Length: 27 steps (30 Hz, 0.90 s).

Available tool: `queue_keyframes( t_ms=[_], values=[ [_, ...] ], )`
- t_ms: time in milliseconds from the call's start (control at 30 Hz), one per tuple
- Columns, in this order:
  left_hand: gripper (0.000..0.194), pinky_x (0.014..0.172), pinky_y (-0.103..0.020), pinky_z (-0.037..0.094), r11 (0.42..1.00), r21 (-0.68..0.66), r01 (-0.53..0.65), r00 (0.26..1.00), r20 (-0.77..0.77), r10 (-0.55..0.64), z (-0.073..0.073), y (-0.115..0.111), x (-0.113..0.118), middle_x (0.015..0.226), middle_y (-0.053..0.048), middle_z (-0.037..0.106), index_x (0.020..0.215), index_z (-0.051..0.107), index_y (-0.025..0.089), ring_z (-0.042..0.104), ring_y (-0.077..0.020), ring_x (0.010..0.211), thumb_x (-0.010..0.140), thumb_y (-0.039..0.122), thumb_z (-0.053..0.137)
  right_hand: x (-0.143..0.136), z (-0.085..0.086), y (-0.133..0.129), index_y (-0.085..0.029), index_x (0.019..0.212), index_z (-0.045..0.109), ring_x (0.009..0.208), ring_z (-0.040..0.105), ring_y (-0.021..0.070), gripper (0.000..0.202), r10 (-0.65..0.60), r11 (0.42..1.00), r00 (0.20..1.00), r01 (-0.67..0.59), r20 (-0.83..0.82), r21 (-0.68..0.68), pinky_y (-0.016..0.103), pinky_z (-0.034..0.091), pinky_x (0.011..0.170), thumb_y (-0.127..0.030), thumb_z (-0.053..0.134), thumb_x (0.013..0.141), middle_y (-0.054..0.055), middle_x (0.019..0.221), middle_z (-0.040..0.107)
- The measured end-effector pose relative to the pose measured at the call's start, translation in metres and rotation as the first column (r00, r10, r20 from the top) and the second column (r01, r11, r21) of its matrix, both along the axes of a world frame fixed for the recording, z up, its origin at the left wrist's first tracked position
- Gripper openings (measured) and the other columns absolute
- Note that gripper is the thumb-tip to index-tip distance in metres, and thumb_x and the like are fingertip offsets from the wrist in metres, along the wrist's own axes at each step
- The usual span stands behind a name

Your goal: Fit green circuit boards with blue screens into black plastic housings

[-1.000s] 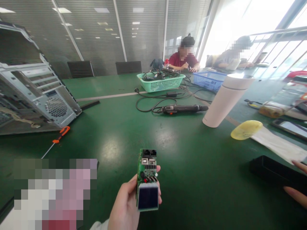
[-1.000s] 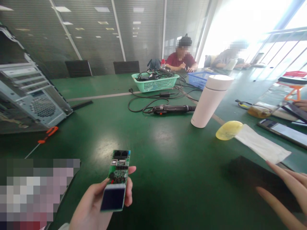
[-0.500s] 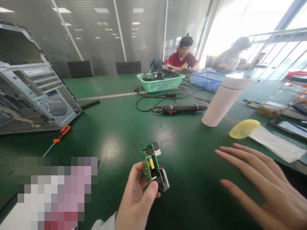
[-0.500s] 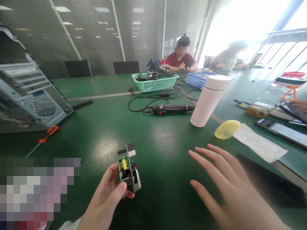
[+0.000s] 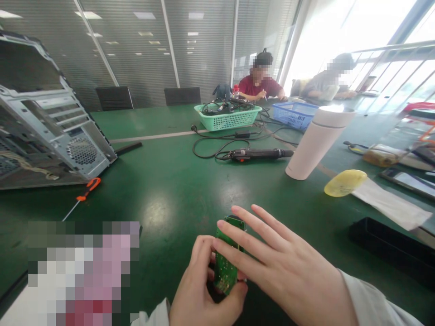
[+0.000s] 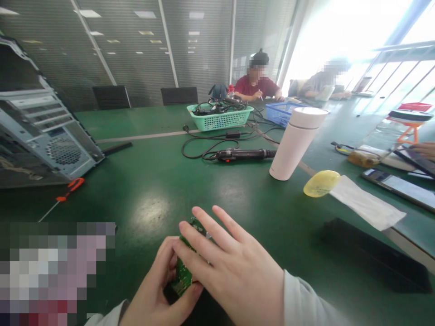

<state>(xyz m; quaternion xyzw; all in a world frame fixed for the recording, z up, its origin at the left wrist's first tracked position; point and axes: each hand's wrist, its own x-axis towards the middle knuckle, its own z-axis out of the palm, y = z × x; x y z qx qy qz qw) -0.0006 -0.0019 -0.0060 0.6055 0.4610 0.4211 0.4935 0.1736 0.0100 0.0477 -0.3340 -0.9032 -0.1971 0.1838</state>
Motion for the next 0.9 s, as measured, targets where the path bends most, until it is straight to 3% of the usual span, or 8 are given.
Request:
queue_keyframes(
  t_ms=[167,300,367,433,500,567,667,900],
  values=[
    [0.033,0.058,-0.025,0.044,0.995,0.058,0.081,0.990,-0.120,-0.074,0.005,0.001,-0.001,0.092,-0.001,0.057,0.099,0.061,0.026,0.058,-0.0204,0.081,0.068,0.014,0.063,0.001,0.004,0.001,-0.016,0.119,0.064,0.112,0.050,0.0241,0.065,-0.082,0.997,0.996,0.082,-0.034,0.006,0.041,0.044,0.105,-0.047,0.088,0.068,0.003,0.112,0.060],
    [0.023,0.061,-0.027,0.041,0.983,0.077,0.165,0.969,-0.199,-0.147,0.008,0.002,-0.003,0.083,0.001,0.054,0.090,0.062,0.024,0.054,-0.0182,0.072,0.069,0.019,0.066,0.004,0.009,-0.003,-0.019,0.092,0.067,0.113,0.051,0.0232,0.064,-0.091,0.995,0.993,0.088,-0.071,-0.053,0.036,0.047,0.103,-0.055,0.094,0.047,0.001,0.108,0.061],
    [0.027,0.062,-0.028,0.041,0.980,0.077,0.185,0.969,-0.183,-0.169,0.007,0.002,-0.004,0.083,0.001,0.055,0.094,0.062,0.025,0.053,-0.0185,0.072,0.068,0.022,0.069,0.007,0.011,-0.006,-0.019,0.090,0.065,0.117,0.050,0.0225,0.060,-0.078,0.991,0.994,0.069,-0.077,-0.112,0.034,0.047,0.105,-0.054,0.093,0.051,0.002,0.110,0.061],
    [0.043,0.061,-0.027,0.042,0.982,0.059,0.180,0.974,-0.150,-0.170,0.003,0.002,-0.005,0.089,0.001,0.057,0.106,0.060,0.027,0.053,-0.0186,0.074,0.065,0.021,0.072,0.011,0.011,-0.008,-0.019,0.093,0.063,0.116,0.052,0.0207,0.046,-0.070,0.983,0.993,0.052,-0.099,-0.175,0.033,0.046,0.105,-0.049,0.087,0.068,0.001,0.109,0.061],
    [0.061,0.059,-0.025,0.045,0.989,0.046,0.141,0.985,-0.109,-0.136,-0.002,0.001,-0.007,0.099,0.000,0.057,0.118,0.054,0.030,0.054,-0.0196,0.080,0.062,0.015,0.073,0.014,0.006,-0.010,-0.019,0.095,0.062,0.113,0.053,0.0184,0.018,-0.060,0.983,0.988,0.034,-0.145,-0.179,0.034,0.047,0.105,-0.037,0.067,0.093,0.000,0.107,0.062],
    [0.074,0.057,-0.023,0.046,0.994,0.043,0.104,0.992,-0.080,-0.101,-0.007,0.000,-0.008,0.112,-0.002,0.055,0.127,0.047,0.033,0.055,-0.0216,0.091,0.060,0.011,0.071,0.017,-0.001,-0.011,-0.020,0.094,0.061,0.112,0.055,0.0162,0.025,-0.046,0.991,0.981,0.021,-0.189,-0.131,0.034,0.048,0.104,-0.022,0.038,0.105,-0.001,0.107,0.063],
    [0.085,0.058,-0.023,0.047,0.996,0.035,0.079,0.994,-0.076,-0.076,-0.011,-0.001,-0.009,0.130,-0.005,0.049,0.133,0.041,0.035,0.053,-0.0243,0.104,0.059,0.006,0.070,0.025,-0.013,-0.013,-0.018,0.093,0.059,0.111,0.057,0.0162,0.038,0.001,0.999,0.978,-0.008,-0.207,-0.033,0.033,0.050,0.101,-0.013,0.023,0.105,0.002,0.111,0.063],
    [0.085,0.059,-0.024,0.048,0.995,0.020,0.096,0.994,-0.057,-0.094,-0.009,-0.001,-0.011,0.133,-0.007,0.048,0.135,0.043,0.035,0.054,-0.0267,0.107,0.060,0.005,0.069,0.059,-0.028,-0.023,-0.017,0.105,0.054,0.129,0.045,0.0253,0.014,-0.029,0.999,0.978,0.023,-0.206,-0.029,0.048,0.046,0.105,-0.018,0.040,0.103,0.008,0.123,0.059]
  ],
)
